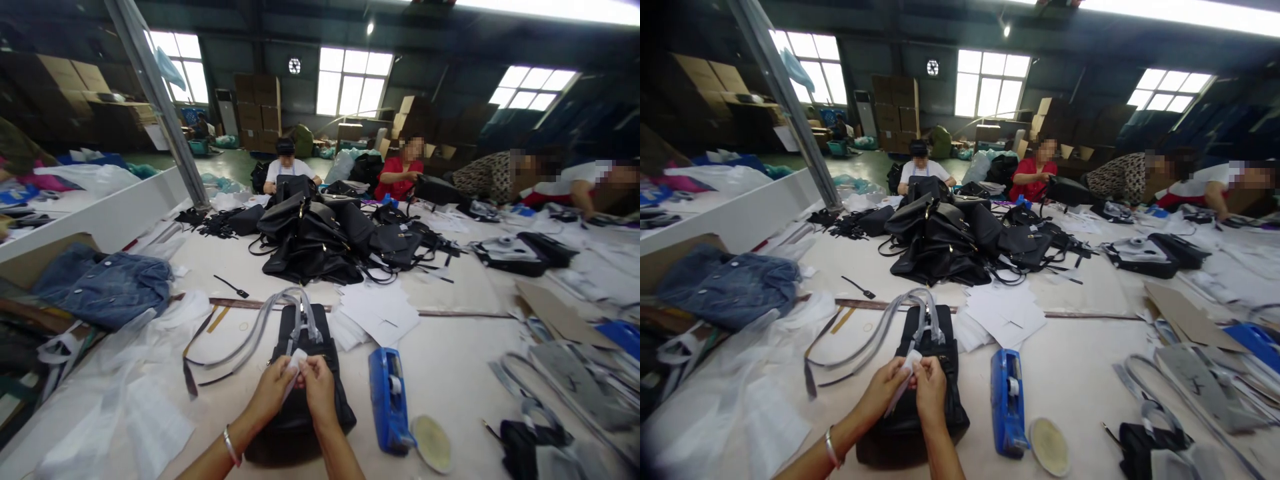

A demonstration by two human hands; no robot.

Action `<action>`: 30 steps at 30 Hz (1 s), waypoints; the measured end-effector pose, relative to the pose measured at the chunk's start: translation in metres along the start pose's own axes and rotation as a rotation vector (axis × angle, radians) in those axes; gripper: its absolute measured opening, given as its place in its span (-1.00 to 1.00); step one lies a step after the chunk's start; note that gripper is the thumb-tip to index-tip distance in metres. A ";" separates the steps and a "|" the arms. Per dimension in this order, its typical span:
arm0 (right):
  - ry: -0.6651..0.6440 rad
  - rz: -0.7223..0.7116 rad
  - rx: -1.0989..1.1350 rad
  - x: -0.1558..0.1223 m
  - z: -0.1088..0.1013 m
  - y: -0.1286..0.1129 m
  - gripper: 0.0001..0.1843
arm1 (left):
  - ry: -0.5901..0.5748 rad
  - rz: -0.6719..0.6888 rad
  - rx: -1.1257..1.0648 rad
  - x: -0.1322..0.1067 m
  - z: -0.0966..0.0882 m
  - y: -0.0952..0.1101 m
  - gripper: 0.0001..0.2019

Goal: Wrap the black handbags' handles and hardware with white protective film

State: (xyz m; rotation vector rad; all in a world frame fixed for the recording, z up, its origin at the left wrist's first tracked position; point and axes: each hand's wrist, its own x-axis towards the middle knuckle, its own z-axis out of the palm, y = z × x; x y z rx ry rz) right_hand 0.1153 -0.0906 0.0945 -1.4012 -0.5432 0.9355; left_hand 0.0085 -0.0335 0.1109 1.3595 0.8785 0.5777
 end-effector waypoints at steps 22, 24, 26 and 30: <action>-0.100 -0.413 -0.478 -0.005 -0.022 -0.027 -0.60 | -0.045 -0.019 0.154 0.004 0.010 -0.006 -0.59; -0.129 -0.382 -0.496 -0.007 -0.028 -0.027 -0.58 | -0.063 -0.067 0.154 0.006 0.009 -0.007 -0.57; -0.121 -0.348 -0.512 -0.014 -0.049 -0.027 -0.58 | -0.059 -0.099 0.172 0.007 0.007 -0.004 -0.56; 0.335 -0.263 -0.668 -0.032 -0.136 -0.024 -0.65 | -0.009 -0.125 0.214 0.005 0.002 0.005 -0.54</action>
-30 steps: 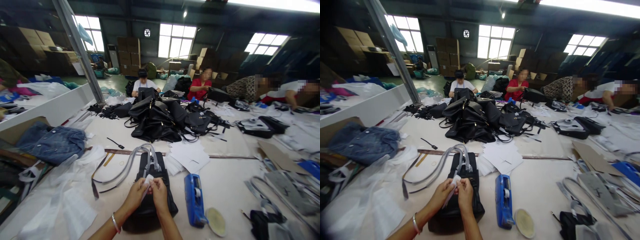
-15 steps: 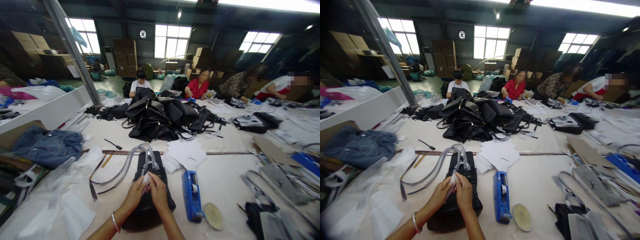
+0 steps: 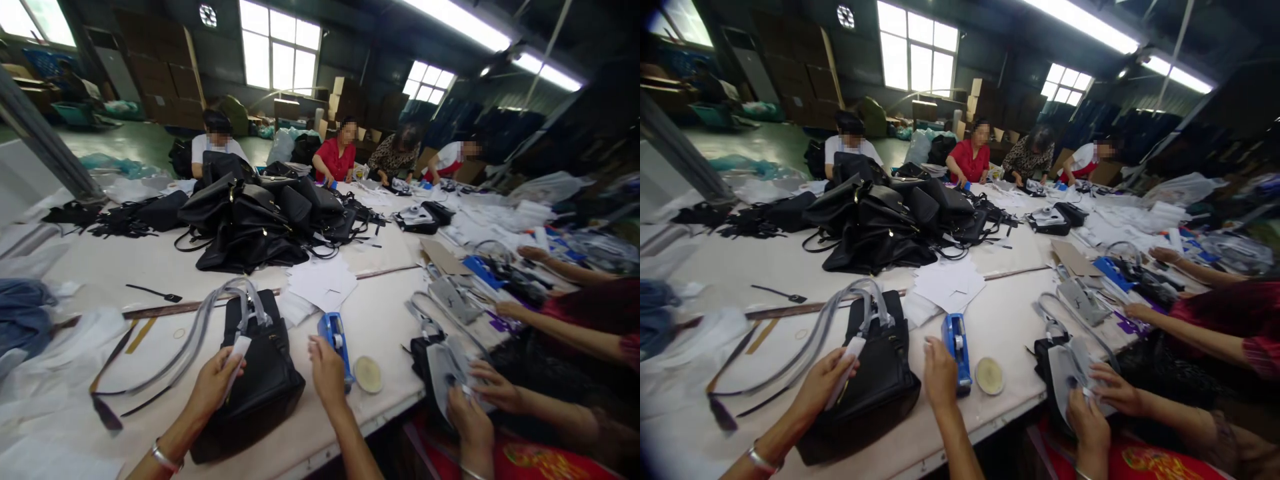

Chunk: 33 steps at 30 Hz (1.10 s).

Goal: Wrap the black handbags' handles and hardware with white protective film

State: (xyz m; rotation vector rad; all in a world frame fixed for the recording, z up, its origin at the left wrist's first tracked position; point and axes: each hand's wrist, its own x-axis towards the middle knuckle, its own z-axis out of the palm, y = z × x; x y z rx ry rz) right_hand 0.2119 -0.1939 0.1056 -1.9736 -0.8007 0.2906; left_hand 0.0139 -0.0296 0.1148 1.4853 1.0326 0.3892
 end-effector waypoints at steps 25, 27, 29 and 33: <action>-0.073 0.610 0.292 -0.050 -0.073 0.093 -0.62 | -0.015 -0.032 -0.085 -0.005 -0.003 0.008 -0.49; -0.053 0.644 0.334 -0.053 -0.070 0.098 -0.62 | -0.025 -0.033 -0.091 -0.004 -0.004 0.006 -0.49; -0.053 0.629 0.281 -0.053 -0.069 0.101 -0.65 | -0.033 -0.032 -0.097 -0.003 -0.004 0.005 -0.50; -0.092 0.426 -0.148 -0.054 -0.074 0.104 -0.72 | -0.023 -0.029 -0.108 -0.005 -0.004 0.008 -0.53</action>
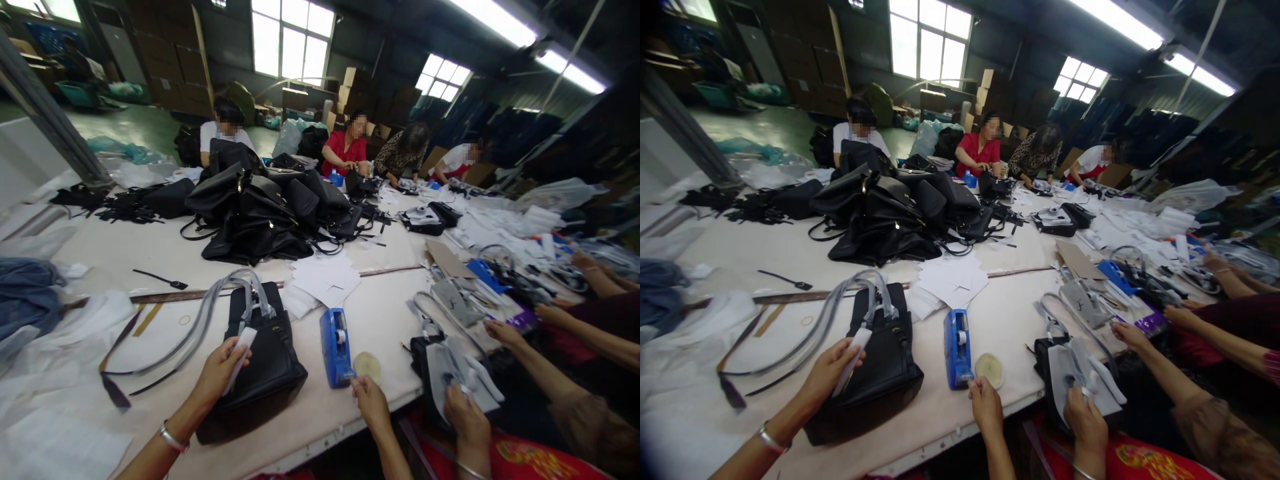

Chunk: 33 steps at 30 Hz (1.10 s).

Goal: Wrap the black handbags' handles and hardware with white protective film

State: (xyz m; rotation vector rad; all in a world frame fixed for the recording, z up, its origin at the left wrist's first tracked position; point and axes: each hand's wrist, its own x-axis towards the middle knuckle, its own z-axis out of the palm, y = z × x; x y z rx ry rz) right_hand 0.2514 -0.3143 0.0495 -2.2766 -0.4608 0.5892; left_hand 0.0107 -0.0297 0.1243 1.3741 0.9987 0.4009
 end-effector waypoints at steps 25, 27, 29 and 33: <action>-0.426 -0.922 -0.128 0.005 0.118 -0.240 -0.80 | -0.048 0.124 -0.183 0.001 -0.008 -0.010 -0.66; -0.447 -0.878 -0.113 0.012 0.120 -0.238 -0.76 | -0.082 0.082 -0.225 0.002 -0.012 -0.008 -0.66; -0.485 -0.816 -0.026 0.019 0.125 -0.235 -0.68 | -0.125 0.035 -0.275 0.004 -0.017 -0.004 -0.67; -0.554 -0.623 0.286 0.027 0.147 -0.222 -0.73 | -0.227 -0.036 -0.418 0.007 -0.027 0.005 -0.68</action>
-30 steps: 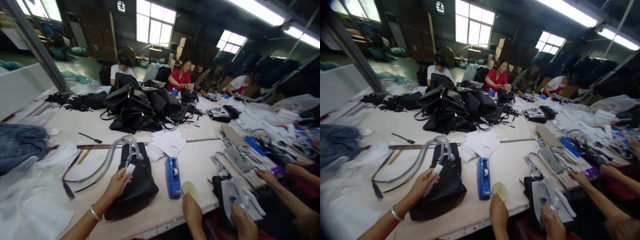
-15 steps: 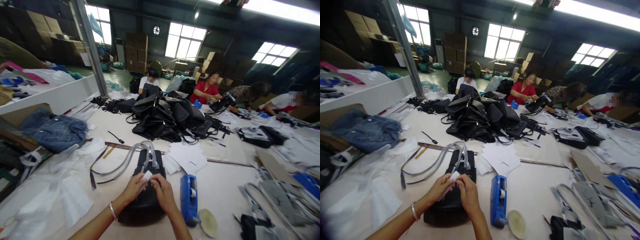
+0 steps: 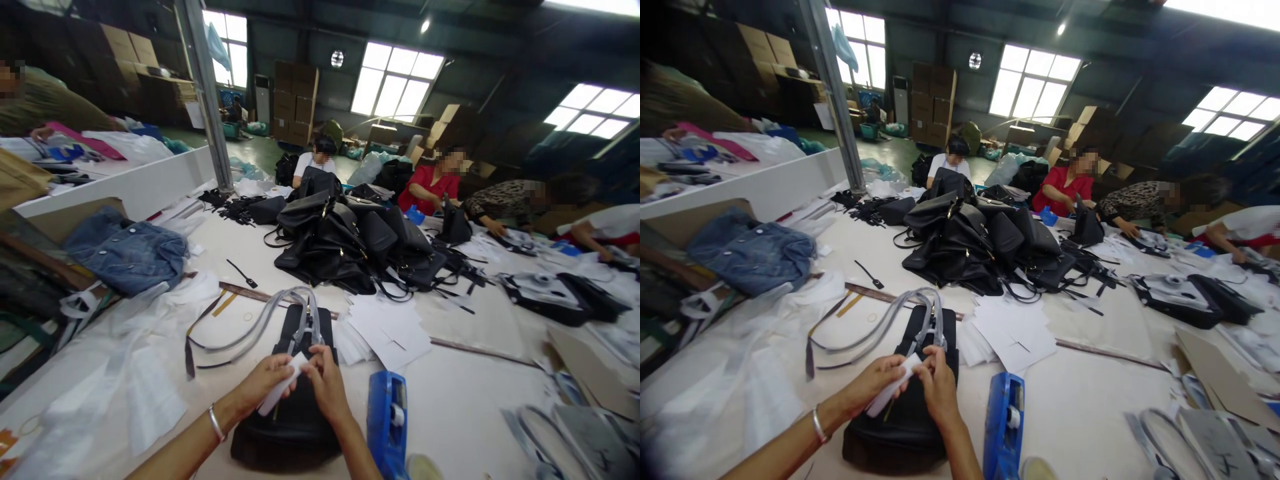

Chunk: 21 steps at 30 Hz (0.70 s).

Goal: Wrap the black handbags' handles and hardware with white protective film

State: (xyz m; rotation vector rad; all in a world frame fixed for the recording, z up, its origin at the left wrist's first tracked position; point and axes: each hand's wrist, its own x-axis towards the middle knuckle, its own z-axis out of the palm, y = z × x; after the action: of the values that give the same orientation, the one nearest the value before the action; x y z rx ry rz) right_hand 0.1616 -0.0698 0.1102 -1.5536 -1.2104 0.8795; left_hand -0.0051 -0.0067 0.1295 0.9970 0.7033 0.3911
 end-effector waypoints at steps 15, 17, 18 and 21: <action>-0.095 0.171 0.248 0.011 0.014 0.004 -0.67 | 0.084 0.097 0.008 0.012 0.001 -0.014 -0.57; -0.133 0.133 0.161 0.016 0.016 0.000 -0.74 | 0.121 0.117 0.017 0.013 0.004 -0.018 -0.58; -0.145 0.119 0.133 0.018 0.017 0.000 -0.76 | 0.133 0.110 0.012 0.013 0.003 -0.018 -0.57; -0.127 0.099 0.092 0.022 0.019 -0.001 -0.76 | 0.074 0.013 0.023 0.003 -0.004 -0.016 -0.55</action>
State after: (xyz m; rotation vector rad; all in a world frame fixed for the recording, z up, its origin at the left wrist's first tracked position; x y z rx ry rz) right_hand 0.1489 -0.0439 0.1053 -1.5125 -1.1726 1.0986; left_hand -0.0061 -0.0108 0.1129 1.0137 0.7699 0.4342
